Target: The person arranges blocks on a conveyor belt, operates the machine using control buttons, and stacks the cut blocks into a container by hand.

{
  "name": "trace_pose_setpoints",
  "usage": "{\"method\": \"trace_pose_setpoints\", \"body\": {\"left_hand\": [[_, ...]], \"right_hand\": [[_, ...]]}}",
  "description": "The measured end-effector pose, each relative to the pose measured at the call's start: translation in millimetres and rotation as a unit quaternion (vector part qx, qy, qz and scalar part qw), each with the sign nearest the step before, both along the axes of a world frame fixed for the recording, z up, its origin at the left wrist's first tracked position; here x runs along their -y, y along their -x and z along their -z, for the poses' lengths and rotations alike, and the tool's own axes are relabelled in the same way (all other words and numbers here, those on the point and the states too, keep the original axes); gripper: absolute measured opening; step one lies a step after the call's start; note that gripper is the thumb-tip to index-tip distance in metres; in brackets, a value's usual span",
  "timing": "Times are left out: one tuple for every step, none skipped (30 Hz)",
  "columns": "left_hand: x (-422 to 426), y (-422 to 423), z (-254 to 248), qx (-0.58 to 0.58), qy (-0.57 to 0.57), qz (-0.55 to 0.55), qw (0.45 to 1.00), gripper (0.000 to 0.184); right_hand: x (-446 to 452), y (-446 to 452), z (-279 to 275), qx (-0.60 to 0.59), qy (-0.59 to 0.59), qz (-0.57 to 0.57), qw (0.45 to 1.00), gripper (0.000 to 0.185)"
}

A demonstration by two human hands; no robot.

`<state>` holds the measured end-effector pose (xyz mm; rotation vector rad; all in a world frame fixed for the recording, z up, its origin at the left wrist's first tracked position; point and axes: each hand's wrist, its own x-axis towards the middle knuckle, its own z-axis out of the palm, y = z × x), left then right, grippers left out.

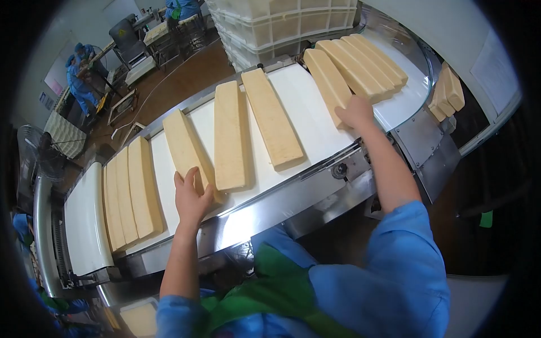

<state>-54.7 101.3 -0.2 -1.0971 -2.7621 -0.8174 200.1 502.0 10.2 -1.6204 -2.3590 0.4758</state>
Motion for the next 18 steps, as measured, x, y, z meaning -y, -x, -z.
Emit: {"method": "trace_pose_setpoints", "body": {"left_hand": [[-1, 1, -2, 0.007, 0.002, 0.005, 1.0, 0.06], [-1, 2, -4, 0.013, 0.004, 0.008, 1.0, 0.059], [0, 2, -5, 0.019, 0.007, 0.012, 1.0, 0.059], [0, 4, -5, 0.017, 0.005, 0.014, 1.0, 0.059], [0, 5, -5, 0.014, 0.004, 0.016, 1.0, 0.059], [1, 6, -4, 0.011, 0.006, 0.02, 1.0, 0.059], [1, 7, -1, 0.014, 0.005, 0.027, 1.0, 0.06], [2, 9, 2, 0.015, 0.003, 0.032, 0.999, 0.061], [5, 11, 2, 0.015, 0.0, 0.033, 0.999, 0.061], [9, 10, -1, -0.006, 0.009, 0.053, 0.999, 0.064], [12, 8, -6, -0.028, 0.015, 0.071, 0.997, 0.066], [14, 7, -9, -0.05, 0.022, 0.088, 0.995, 0.068], [17, 7, -3, -0.086, 0.022, 0.103, 0.991, 0.076], [20, 4, -5, -0.111, 0.029, 0.118, 0.986, 0.077], [24, 0, -9, -0.134, 0.037, 0.136, 0.981, 0.077], [28, -2, -11, -0.155, 0.046, 0.153, 0.975, 0.078], [32, -1, -12, -0.127, 0.052, 0.173, 0.975, 0.081], [39, 1, -11, -0.127, 0.061, 0.168, 0.976, 0.081]], "right_hand": [[-17, -25, 8, -0.142, 0.12, -0.015, 0.982, 0.053], [-30, -41, 13, -0.279, 0.235, -0.031, 0.93, 0.051], [-37, -43, 12, -0.26, 0.246, 0.0, 0.934, 0.054], [-47, -43, 10, -0.24, 0.257, 0.031, 0.936, 0.056], [-43, -36, 11, -0.226, 0.221, 0.01, 0.949, 0.06], [-37, -28, 10, -0.211, 0.184, -0.009, 0.96, 0.063], [-7, 1, 10, -0.199, 0.098, -0.079, 0.972, 0.067], [18, 24, 11, -0.185, 0.01, -0.153, 0.971, 0.071], [32, 38, 19, -0.159, -0.026, -0.146, 0.976, 0.077], [43, 49, 28, -0.133, -0.061, -0.138, 0.979, 0.084], [48, 53, 28, -0.138, -0.033, -0.209, 0.967, 0.087], [51, 55, 26, -0.141, -0.005, -0.279, 0.95, 0.09], [54, 58, 27, -0.141, 0.025, -0.347, 0.927, 0.093], [64, 67, 23, -0.121, 0.027, -0.367, 0.922, 0.092], [75, 76, 21, -0.102, 0.031, -0.385, 0.917, 0.092], [86, 86, 19, -0.082, 0.036, -0.403, 0.911, 0.092], [99, 100, 15, -0.096, 0.071, -0.423, 0.898, 0.091], [110, 115, 17, -0.098, 0.059, -0.43, 0.895, 0.09]]}}
